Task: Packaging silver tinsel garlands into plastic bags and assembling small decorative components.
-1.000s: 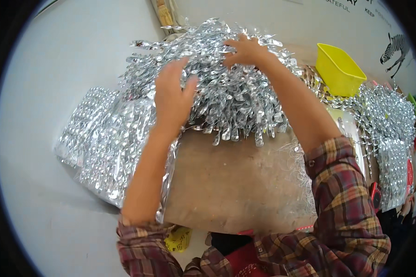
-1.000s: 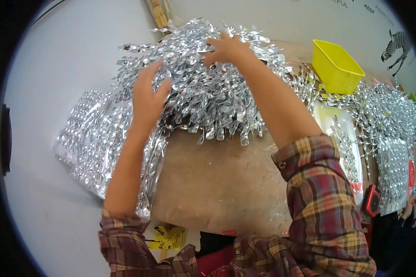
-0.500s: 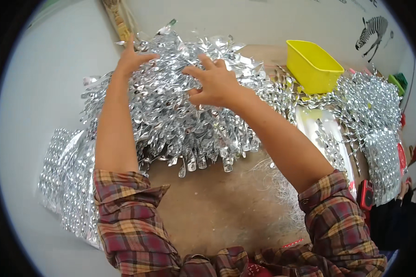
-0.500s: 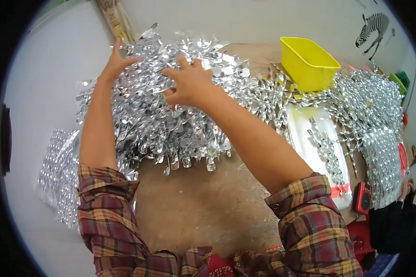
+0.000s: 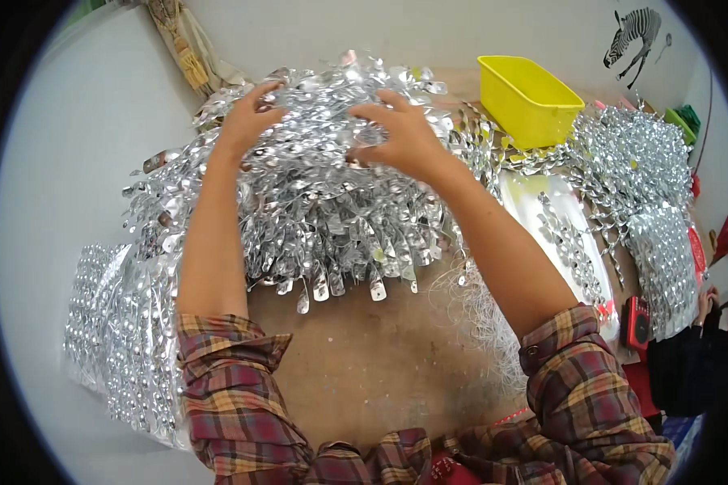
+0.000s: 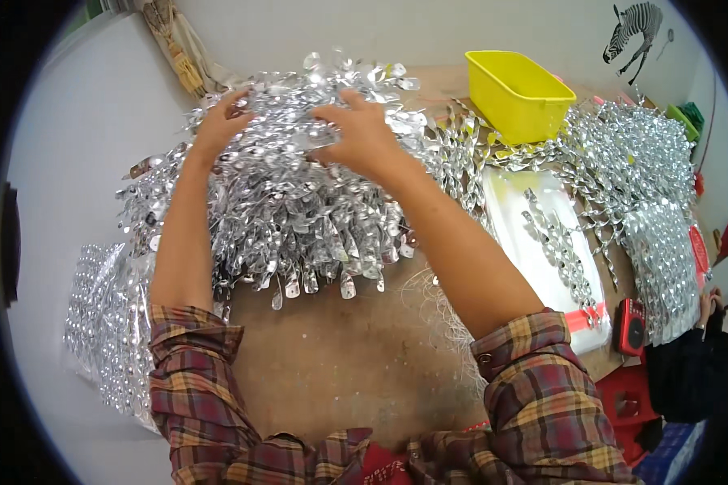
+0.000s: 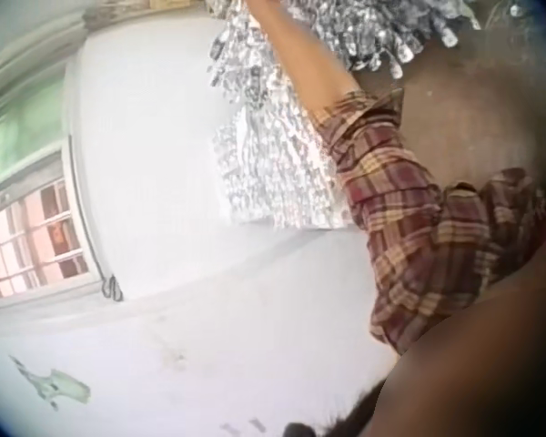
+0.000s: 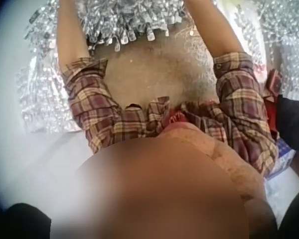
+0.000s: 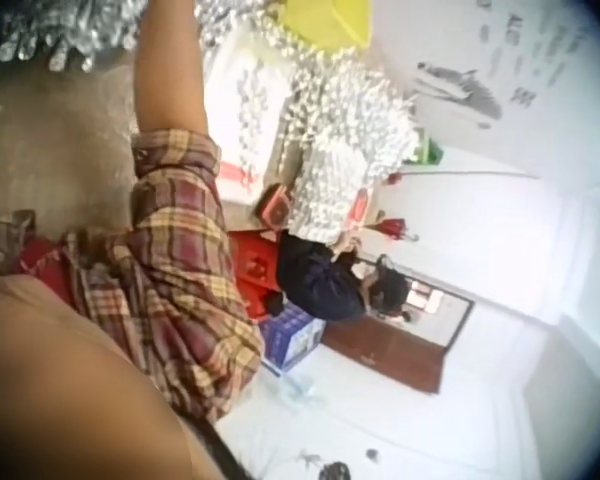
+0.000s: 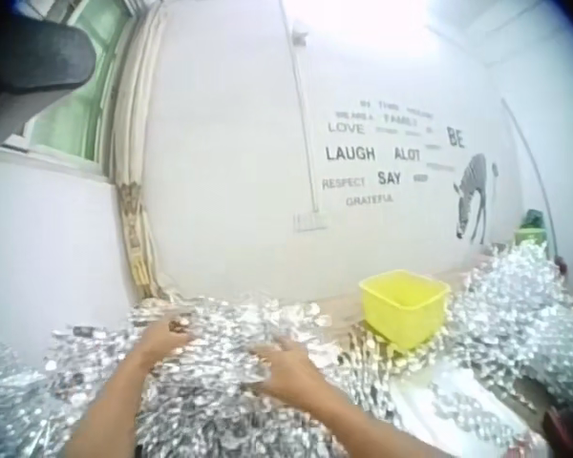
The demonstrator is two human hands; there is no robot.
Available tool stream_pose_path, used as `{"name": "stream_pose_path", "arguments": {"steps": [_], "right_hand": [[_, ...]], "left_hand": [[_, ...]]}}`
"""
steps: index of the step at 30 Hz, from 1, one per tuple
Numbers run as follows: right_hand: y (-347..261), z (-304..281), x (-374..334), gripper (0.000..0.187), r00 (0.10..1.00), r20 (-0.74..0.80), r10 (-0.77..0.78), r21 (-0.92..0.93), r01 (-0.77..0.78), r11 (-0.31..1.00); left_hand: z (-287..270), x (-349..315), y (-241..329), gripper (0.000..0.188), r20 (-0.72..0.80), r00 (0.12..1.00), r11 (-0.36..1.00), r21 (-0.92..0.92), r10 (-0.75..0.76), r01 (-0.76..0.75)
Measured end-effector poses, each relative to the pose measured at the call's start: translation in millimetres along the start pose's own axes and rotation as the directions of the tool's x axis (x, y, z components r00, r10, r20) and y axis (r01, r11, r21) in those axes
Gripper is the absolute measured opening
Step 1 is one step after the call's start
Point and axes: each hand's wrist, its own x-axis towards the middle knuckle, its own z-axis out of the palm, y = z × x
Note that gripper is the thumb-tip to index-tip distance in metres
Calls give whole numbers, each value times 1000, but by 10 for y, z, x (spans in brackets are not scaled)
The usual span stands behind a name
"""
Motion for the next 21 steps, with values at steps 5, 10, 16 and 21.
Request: {"name": "stream_pose_path", "arguments": {"steps": [5,10,16,21], "right_hand": [[443,-141,-276,41,993,-102,51,66,-45,997],[824,-231,-632,42,970,-172,170,123,-150,981],[1026,-382,-801,32,980,-23,196,270,-183,945],[1107,-537,-910,34,959,59,277,256,-283,924]], "left_hand": [[483,-210,392,51,-72,997,963,269,15,5],[889,-444,804,47,-31,999,934,357,-19,28],[1160,-690,981,35,-50,996,925,376,67,-44],[1452,-940,1055,36,-46,969,851,489,241,-189]]}}
